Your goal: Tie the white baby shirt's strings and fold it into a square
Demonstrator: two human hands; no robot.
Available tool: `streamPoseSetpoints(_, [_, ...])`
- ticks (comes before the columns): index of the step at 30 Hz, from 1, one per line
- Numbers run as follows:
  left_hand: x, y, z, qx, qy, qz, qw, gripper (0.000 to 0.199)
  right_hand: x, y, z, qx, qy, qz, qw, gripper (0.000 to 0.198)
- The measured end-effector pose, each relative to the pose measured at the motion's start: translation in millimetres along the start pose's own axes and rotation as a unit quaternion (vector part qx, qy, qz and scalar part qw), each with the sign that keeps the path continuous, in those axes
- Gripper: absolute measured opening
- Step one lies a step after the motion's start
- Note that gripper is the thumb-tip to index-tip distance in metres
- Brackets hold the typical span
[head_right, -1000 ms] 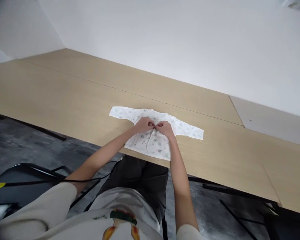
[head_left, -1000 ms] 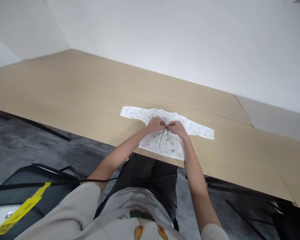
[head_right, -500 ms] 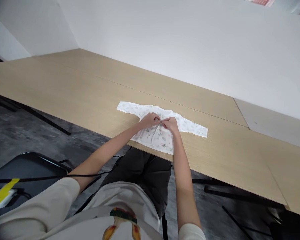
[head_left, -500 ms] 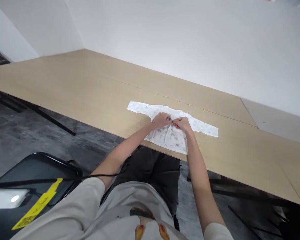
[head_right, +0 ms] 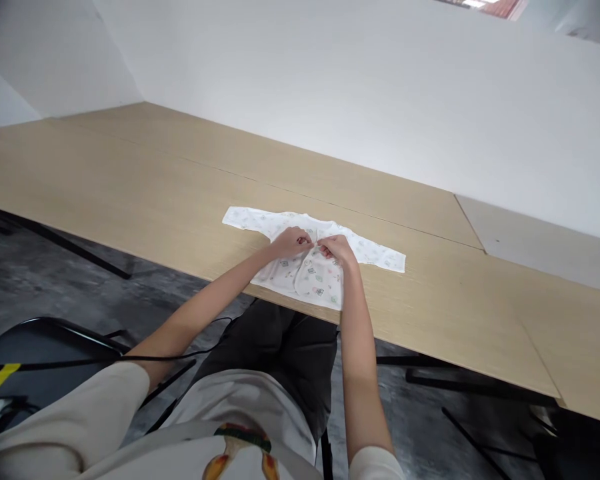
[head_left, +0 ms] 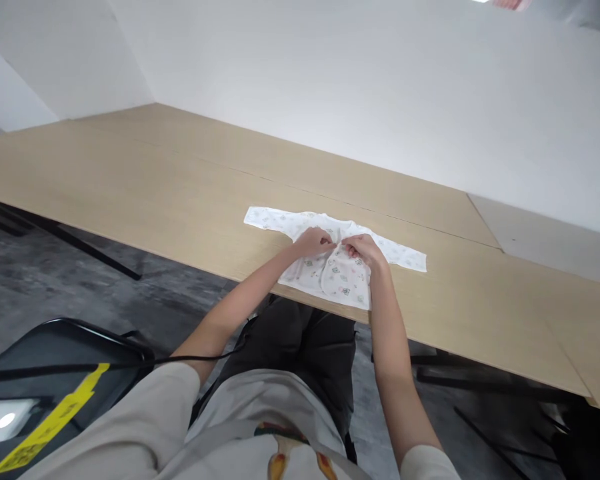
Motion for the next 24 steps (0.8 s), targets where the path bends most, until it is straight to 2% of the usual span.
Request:
streamPoseSetpoints(3, [-2.7,4.7,5.7,-0.042,-0.007,0.052,0.998,0.037,-6.5,-8.8,-0.8,-0.006,0.012,0.011,1.000,0.024])
streamPoseSetpoints(5, [-5.1,8.0,6.3,-0.077,-0.005,0.084,0.993,0.031,-14.1,-0.3,-0.4,-0.051,0.015,0.081,0.995,0.024])
streamPoseSetpoints(8, [-9.7,14.9,2.7,-0.096,0.002,0.136,0.986,0.027,-30.4,26.7,-0.2,-0.126,0.005,0.224,0.966,0.025])
streamPoseSetpoints(10, [-12.3,17.8,-1.4,-0.097,0.009,0.161,0.982,0.027,-36.2,38.0,0.1,-0.155,-0.003,0.264,0.952,0.024])
streamPoseSetpoints(18, [-15.4,17.5,-5.1,-0.094,-0.003,0.178,0.980,0.021,-34.4,47.2,5.7,-0.169,-0.011,0.238,0.956,0.019])
streamPoseSetpoints(24, [-14.9,19.2,-6.3,-0.127,-0.006,0.191,0.973,0.028,-35.1,44.0,4.1,-0.179,0.006,0.215,0.960,0.016])
Point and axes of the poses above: each hand's wrist, its own x-axis towards the middle knuckle, its own y-axis out of the palm, z = x × y, the point moved 10 cm from there along x, towards the middle knuckle, and after that the axes turned 2 degrees about z, right-handed, at the moved point
